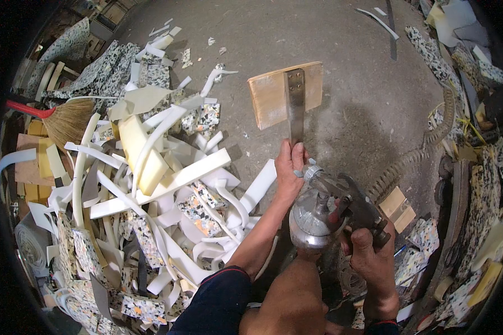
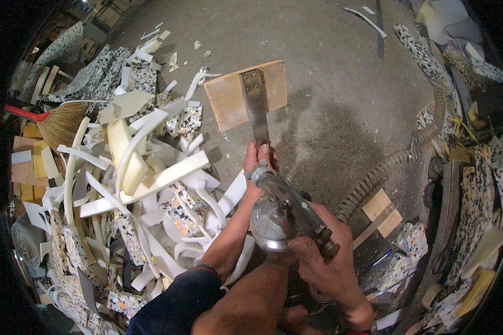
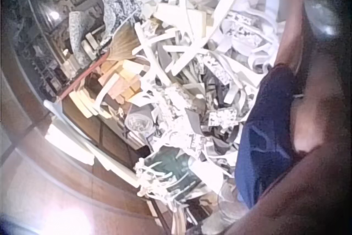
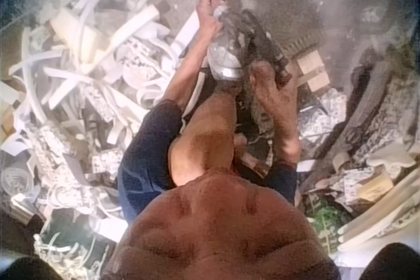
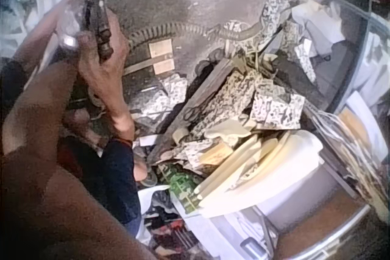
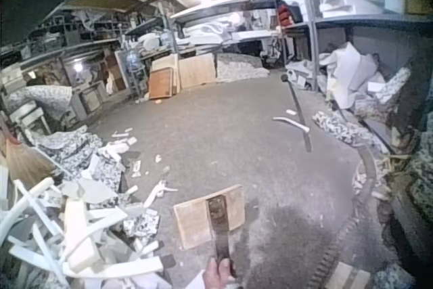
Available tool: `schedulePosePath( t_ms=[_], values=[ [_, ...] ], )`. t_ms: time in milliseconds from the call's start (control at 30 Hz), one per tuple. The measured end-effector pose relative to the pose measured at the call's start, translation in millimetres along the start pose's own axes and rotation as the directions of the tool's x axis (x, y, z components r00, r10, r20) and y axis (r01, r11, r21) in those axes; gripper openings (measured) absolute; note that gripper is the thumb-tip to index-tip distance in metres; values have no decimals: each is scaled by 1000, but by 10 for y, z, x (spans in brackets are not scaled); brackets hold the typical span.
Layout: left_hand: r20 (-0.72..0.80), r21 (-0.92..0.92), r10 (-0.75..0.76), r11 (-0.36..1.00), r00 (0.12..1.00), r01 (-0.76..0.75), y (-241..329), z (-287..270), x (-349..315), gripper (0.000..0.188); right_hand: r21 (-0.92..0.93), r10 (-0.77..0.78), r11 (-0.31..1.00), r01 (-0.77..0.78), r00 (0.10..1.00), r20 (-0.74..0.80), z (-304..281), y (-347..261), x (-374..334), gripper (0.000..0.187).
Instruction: The person sits on the floor and assembles small composite blocks by marking, cutting, and gluing patterned and white foam pieces onto wooden boards. They use a pen, knife, and glue gun to join the pieces, then inspect the finished blocks.
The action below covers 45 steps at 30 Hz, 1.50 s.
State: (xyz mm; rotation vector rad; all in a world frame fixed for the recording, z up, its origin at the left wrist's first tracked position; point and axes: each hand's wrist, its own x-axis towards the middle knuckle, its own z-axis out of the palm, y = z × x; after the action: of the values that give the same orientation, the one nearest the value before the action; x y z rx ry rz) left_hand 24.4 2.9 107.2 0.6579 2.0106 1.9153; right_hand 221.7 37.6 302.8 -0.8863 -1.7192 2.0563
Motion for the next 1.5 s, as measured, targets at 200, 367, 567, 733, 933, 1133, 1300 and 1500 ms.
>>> schedulePosePath(
  t_ms=[200,367,567,733,933,1133,1300,1500],
  values=[
    [-4,-23,-5,1000,1000,5,-62,18,-3,23,-113,-62,992,61,998,-5,34,-59,21,58],
    [-35,-27,4,1000,999,-5,-28,12,-95,20,-102,-76,992,67,993,-87,31,-117,-5,66],
    [11,-10,-119,993,993,119,-24,-56,-145,25,-41,-134,991,127,957,-256,-34,-6,-53,66],
    [86,-176,-143,972,986,156,-50,-118,-135,30,-128,-101,989,70,962,-253,-112,79,-60,60],
    [129,-230,-138,959,982,165,17,-135,-148,33,-170,-76,984,54,989,-124,-197,100,5,55],
    [115,-263,-202,938,973,226,47,-184,-166,31,-113,-110,990,85,964,-242,-270,218,-55,58],
    [162,-215,-181,953,970,214,-31,-165,-251,31,-211,-166,970,118,960,-226,-401,238,-81,60],
    [167,-178,-221,952,961,250,-53,-168,-334,32,-142,-73,989,30,948,-308,-500,376,-145,54]
  ],
)
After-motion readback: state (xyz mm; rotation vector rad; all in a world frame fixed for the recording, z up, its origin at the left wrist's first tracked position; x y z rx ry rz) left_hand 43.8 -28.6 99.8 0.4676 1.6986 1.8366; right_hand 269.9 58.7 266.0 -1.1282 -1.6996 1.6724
